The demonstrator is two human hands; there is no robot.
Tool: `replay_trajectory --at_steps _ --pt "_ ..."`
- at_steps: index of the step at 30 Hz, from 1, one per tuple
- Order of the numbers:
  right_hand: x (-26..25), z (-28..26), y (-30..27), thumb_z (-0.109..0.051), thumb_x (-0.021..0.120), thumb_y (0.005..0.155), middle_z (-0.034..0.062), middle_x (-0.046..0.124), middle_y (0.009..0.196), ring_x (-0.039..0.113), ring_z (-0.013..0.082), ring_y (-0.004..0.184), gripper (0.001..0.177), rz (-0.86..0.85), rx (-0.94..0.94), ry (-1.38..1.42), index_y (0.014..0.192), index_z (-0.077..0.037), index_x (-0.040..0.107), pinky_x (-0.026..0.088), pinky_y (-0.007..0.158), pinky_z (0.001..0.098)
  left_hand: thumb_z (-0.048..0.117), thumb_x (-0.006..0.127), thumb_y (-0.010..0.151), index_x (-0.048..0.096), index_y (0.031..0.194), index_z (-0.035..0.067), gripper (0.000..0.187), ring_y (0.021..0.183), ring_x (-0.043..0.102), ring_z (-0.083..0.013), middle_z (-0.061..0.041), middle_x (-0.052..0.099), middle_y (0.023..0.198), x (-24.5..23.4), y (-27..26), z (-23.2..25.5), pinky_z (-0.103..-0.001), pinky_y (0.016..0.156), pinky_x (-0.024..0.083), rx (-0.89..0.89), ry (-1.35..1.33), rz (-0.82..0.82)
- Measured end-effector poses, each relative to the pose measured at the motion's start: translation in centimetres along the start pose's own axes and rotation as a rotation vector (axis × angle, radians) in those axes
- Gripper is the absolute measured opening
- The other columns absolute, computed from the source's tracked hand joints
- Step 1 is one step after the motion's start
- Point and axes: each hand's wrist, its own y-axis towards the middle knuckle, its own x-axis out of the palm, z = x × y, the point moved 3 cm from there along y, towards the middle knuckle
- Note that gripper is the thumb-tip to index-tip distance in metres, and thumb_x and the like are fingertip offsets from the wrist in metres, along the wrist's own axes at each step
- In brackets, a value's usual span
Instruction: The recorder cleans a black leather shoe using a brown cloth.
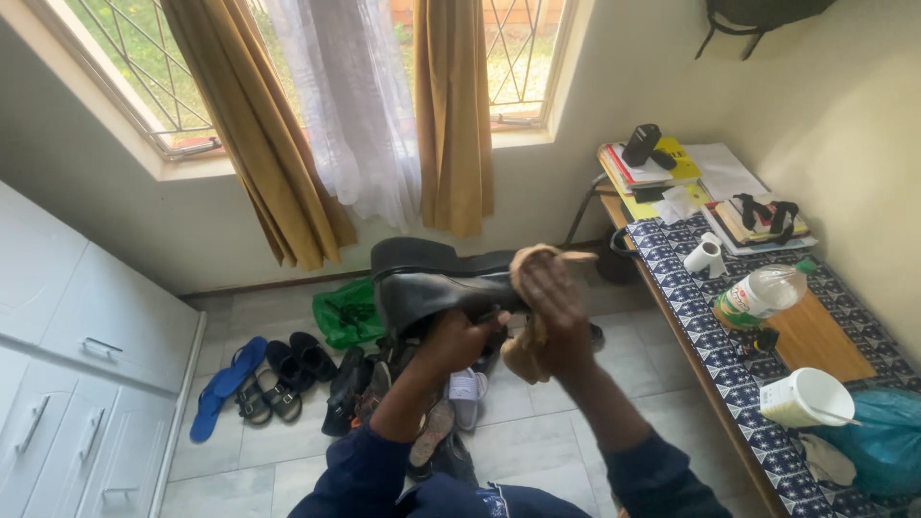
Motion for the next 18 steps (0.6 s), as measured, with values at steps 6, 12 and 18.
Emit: replay_trajectory --at_steps 6,12,18 --pt "0.5 -1.0 -2.1 0.005 0.068 0.092 0.0104 0.072 0.138 0.066 0.0267 0.138 0.040 -0.042 0.042 0.386 0.128 -0.012 0.073 0.045 0.122 0.0461 0.033 0.070 0.091 0.072 0.115 0.003 0.038 0.089 0.074 -0.0245 -0.017 0.077 0.100 -0.4 -1.7 -0.3 -0.037 0.086 0.057 0.066 0.162 -0.087" --pt "-3.0 1.9 -3.1 -0.001 0.079 0.075 0.0071 0.068 0.111 0.064 0.0286 0.108 0.034 0.055 0.109 0.267 0.106 -0.011 0.070 0.054 0.093 0.0398 0.031 0.074 0.089 0.070 0.111 0.001 0.037 0.078 0.073 -0.0224 -0.011 0.075 0.086 -0.5 -3.5 0.9 -0.037 0.074 0.058 0.155 0.068 -0.027" --pt "-3.6 1.0 -1.8 0.002 0.078 0.073 0.0044 0.068 0.109 0.067 0.0221 0.105 0.035 -0.011 0.092 0.287 0.103 -0.014 0.071 0.056 0.090 0.0371 0.034 0.074 0.092 0.069 0.110 0.001 0.037 0.071 0.073 -0.0237 -0.012 0.074 0.082 -0.6 -4.3 1.5 -0.036 0.070 0.059 0.181 0.100 -0.057"
